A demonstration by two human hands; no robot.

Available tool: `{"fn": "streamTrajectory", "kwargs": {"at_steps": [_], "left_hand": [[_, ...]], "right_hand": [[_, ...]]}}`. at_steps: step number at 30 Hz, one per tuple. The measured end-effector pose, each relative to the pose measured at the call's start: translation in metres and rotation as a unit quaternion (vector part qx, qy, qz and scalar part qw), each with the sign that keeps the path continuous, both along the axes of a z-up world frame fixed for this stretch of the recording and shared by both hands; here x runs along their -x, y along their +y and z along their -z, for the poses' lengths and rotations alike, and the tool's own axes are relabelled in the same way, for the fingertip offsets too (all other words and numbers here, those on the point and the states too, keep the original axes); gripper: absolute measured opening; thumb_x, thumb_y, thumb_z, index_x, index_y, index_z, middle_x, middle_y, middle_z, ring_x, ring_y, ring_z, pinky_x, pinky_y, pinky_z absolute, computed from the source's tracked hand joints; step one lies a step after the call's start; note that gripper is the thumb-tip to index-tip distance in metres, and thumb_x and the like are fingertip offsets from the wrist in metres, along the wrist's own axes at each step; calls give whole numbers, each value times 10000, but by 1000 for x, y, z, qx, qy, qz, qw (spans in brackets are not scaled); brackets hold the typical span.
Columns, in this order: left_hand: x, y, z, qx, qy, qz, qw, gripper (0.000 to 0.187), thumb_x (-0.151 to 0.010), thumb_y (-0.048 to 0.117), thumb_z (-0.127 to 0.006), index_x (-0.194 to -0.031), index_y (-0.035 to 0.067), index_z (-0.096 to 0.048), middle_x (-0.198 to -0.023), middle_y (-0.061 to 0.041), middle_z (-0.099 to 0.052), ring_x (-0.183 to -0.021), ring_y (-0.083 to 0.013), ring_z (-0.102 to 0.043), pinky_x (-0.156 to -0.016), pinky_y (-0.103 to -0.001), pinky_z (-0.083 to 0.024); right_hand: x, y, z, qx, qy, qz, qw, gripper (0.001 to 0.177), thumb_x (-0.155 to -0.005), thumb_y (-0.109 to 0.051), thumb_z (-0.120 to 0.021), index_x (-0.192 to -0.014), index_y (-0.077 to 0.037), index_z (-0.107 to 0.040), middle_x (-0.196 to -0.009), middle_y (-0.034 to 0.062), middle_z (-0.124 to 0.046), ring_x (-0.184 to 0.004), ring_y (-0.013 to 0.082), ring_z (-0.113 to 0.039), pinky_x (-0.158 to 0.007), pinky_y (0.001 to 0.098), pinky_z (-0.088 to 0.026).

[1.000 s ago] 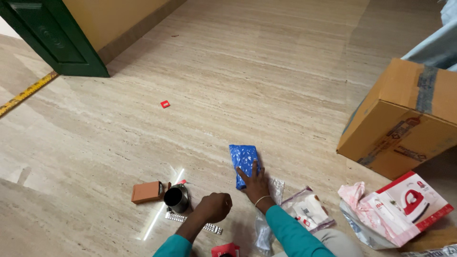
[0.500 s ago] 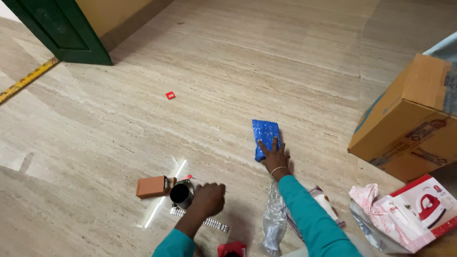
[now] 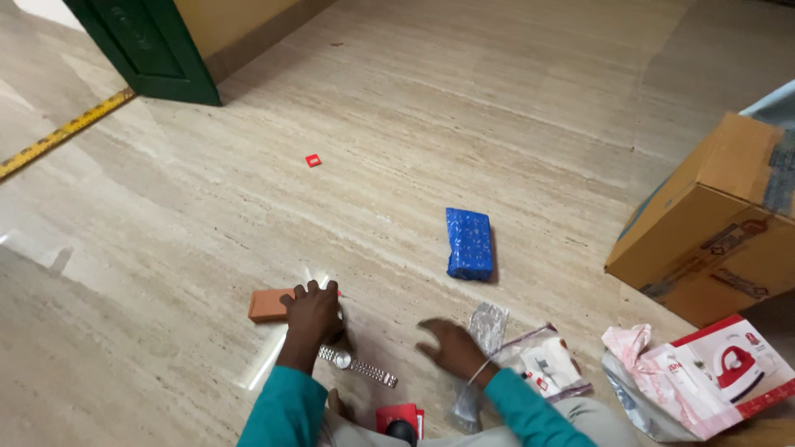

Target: The person sits on the floor and packs several small items, including a watch and a black cylindrical object, into plastic bags. They handle the items one by one, placing them into bags and sealing them.

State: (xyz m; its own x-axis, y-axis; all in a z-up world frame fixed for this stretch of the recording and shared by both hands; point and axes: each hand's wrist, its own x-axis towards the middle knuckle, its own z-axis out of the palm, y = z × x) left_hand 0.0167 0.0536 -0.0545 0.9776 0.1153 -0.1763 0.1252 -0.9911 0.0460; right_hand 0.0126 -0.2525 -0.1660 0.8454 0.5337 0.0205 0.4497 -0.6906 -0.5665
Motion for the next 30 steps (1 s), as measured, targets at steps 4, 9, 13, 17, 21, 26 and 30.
{"fn": "streamTrajectory", "kwargs": {"at_steps": [4,9,13,17,21,26,30], "left_hand": [[15,-3,5,10,28,-6,1000,495,-830,207,-705,-1308,201,-575,-1263,-132,-642,-1195,-429,-605,-964,-730,-414],[11,-2,6,1,107,-35,994,577,-817,210,-740,-1361,211,-547,-1306,-169,-619,-1220,-421,-607,-909,-746,-453],[4,5,34,36,69,-43,996,429,-846,173,-680,-1272,162,-632,-1253,-198,-665,-1137,-396,-681,-815,-588,-592],[-8,8,65,42,15,4,999,353,-871,188,-660,-1219,133,-637,-1138,-216,-706,-1066,-394,-704,-834,-518,-585],[-5,4,76,33,-21,39,998,289,-854,206,-671,-1127,115,-653,-1081,-197,-714,-1011,-371,-721,-823,-482,-595],[-4,-8,60,58,-38,56,996,353,-815,219,-716,-1146,126,-634,-1051,-206,-694,-987,-384,-701,-900,-505,-542],[-3,-14,49,81,-9,58,995,394,-820,228,-726,-1181,122,-610,-1130,-223,-653,-1007,-401,-691,-838,-485,-577]], "right_hand": [[49,44,21,36,5,-116,993,430,-925,-319,-721,-1300,-121,-653,-1328,140,-660,-1217,350,-610,-986,469,-508],[73,83,24,94,-47,-183,977,482,-943,-238,-651,-1412,-144,-597,-1387,204,-539,-1157,372,-535,-868,502,-474],[75,82,41,59,-272,-199,940,367,-841,-183,-628,-1197,-109,-670,-1262,159,-619,-1087,333,-583,-820,475,-485],[64,61,63,88,-162,-202,962,183,-878,-132,-601,-1037,-71,-668,-1124,128,-609,-1027,316,-586,-835,462,-488],[49,55,78,122,-129,-127,976,70,-921,-106,-629,-986,-81,-635,-1062,123,-594,-1023,323,-592,-846,445,-504],[42,59,88,-4,-59,13,998,431,-760,-156,-787,-1126,-82,-572,-1047,151,-605,-1013,377,-586,-823,521,-476],[33,57,97,94,34,46,994,546,-722,-190,-805,-1174,-88,-515,-1070,173,-632,-1046,398,-613,-869,551,-478]]}}
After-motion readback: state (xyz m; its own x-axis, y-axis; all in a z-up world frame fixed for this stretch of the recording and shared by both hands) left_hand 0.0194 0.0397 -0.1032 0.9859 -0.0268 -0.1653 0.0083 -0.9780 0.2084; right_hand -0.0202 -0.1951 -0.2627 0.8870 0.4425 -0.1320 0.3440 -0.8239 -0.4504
